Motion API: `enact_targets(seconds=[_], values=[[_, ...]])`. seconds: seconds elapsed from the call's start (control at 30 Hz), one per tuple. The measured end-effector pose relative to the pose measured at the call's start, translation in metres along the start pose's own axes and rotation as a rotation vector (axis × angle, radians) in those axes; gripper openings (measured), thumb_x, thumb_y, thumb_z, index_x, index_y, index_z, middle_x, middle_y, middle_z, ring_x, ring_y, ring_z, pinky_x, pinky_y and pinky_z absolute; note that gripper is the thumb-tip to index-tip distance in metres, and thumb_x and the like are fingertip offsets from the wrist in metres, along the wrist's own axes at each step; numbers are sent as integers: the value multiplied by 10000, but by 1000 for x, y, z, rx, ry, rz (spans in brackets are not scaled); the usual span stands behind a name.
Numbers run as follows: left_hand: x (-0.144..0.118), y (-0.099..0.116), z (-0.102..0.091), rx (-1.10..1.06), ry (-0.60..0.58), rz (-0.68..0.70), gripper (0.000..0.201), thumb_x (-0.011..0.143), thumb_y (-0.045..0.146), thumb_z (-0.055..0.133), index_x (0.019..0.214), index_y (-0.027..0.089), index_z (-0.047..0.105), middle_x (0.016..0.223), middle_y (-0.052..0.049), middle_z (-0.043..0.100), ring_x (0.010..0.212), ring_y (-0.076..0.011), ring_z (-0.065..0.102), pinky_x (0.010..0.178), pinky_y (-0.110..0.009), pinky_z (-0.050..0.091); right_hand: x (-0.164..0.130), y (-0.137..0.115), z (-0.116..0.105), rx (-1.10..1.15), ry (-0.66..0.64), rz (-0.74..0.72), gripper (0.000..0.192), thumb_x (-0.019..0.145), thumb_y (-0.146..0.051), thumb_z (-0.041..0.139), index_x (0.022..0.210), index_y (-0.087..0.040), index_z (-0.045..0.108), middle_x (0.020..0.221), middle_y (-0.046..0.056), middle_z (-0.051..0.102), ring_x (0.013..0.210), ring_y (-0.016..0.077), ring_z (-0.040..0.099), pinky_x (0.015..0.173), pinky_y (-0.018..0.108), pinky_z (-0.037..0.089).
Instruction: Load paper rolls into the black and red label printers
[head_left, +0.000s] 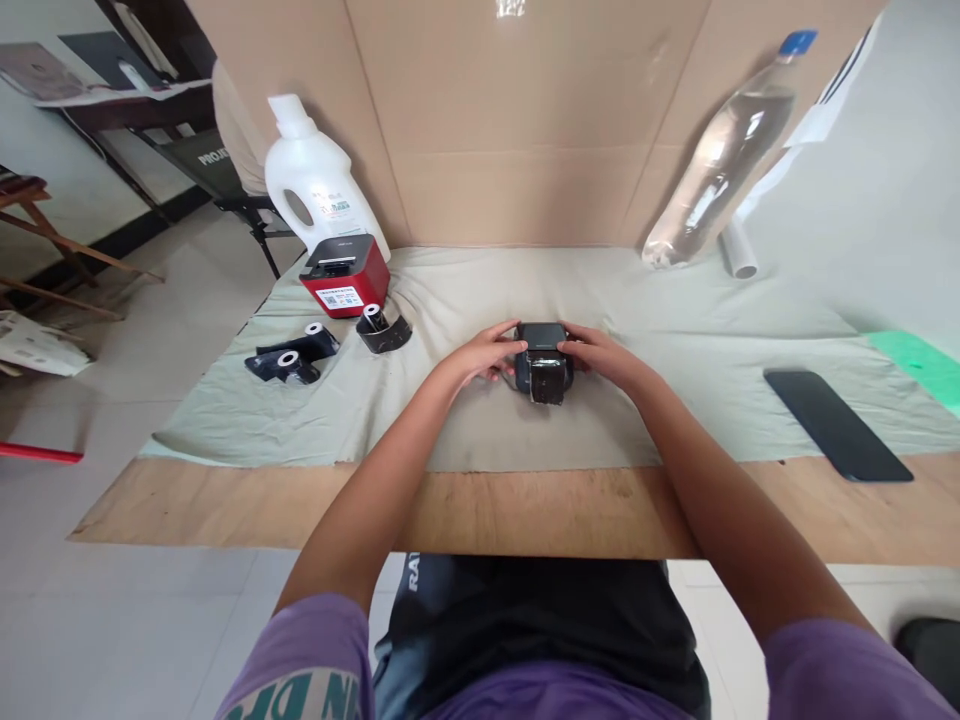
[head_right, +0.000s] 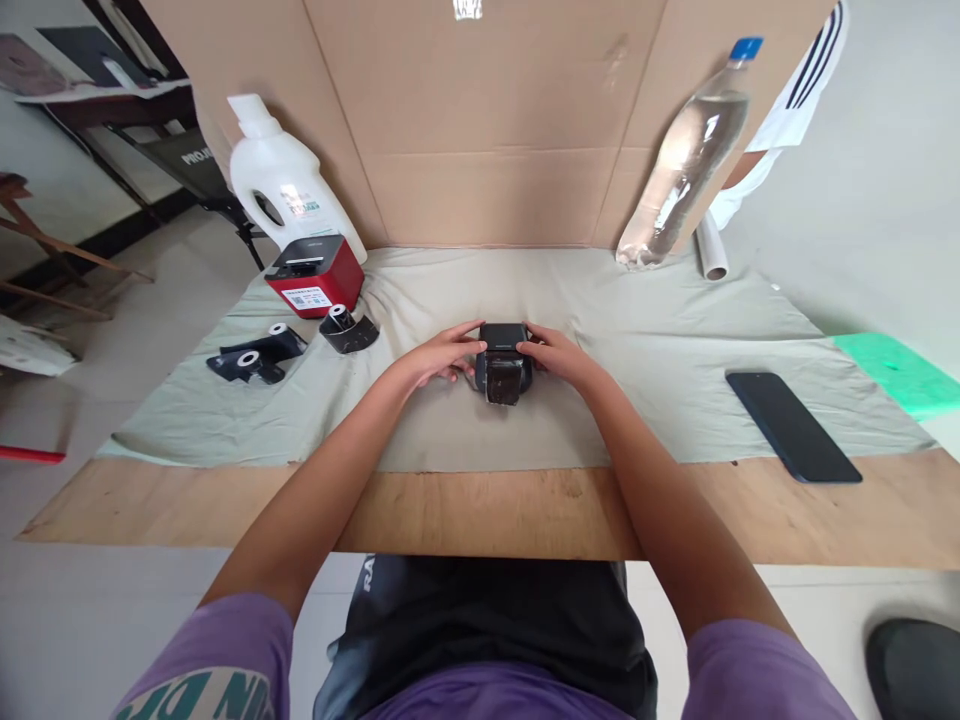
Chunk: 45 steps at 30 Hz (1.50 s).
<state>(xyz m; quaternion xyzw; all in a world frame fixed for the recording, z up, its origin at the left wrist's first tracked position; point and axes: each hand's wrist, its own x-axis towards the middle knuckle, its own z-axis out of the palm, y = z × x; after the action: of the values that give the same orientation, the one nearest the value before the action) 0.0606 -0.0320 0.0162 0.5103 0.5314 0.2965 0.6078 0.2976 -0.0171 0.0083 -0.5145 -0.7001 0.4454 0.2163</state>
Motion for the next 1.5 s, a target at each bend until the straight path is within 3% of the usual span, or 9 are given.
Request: enact_targets(seconds=[0.13,0.27,0.67,1.2,1.5], values=[[-1,-6,6,-1,37,40,750,834,335,717,1526,279,432,1284,-122,638,586,-98,636,399,-183,352,-2,10,11,-23,157,-53,645,885,-448,515,1476,-191,497,998,63,659,797,196,547,741,316,466],[-4,-13,15,-7,115,109,721,879,336,653,1547,257,394,1336,-125,603,540,-62,588,366,-169,331,-1,15,16,-38,214,-75,667,873,-455,524,1469,-156,516,975,55,660,826,196,551,783,312,470],[-6,-10,23,-7,171,99,748,837,314,662,1541,257,413,1315,-108,628,490,-48,538,351,-180,250,0,11,19,18,239,-62,553,826,-428,525,1318,-199,628,823,18,617,766,190,539,697,279,449],[-8,-5,31,-18,227,66,733,793,292,637,1503,248,460,1312,-103,631,470,-48,513,353,-191,257,0,11,24,20,304,-20,676,823,-423,527,1439,-145,545,848,23,626,802,188,561,748,276,454],[-7,-7,32,-14,247,58,702,839,333,659,1511,283,459,1363,-91,616,477,-36,501,377,-199,264,-1,12,24,51,327,-18,648,853,-430,535,1433,-141,556,892,46,652,825,200,574,792,317,467]])
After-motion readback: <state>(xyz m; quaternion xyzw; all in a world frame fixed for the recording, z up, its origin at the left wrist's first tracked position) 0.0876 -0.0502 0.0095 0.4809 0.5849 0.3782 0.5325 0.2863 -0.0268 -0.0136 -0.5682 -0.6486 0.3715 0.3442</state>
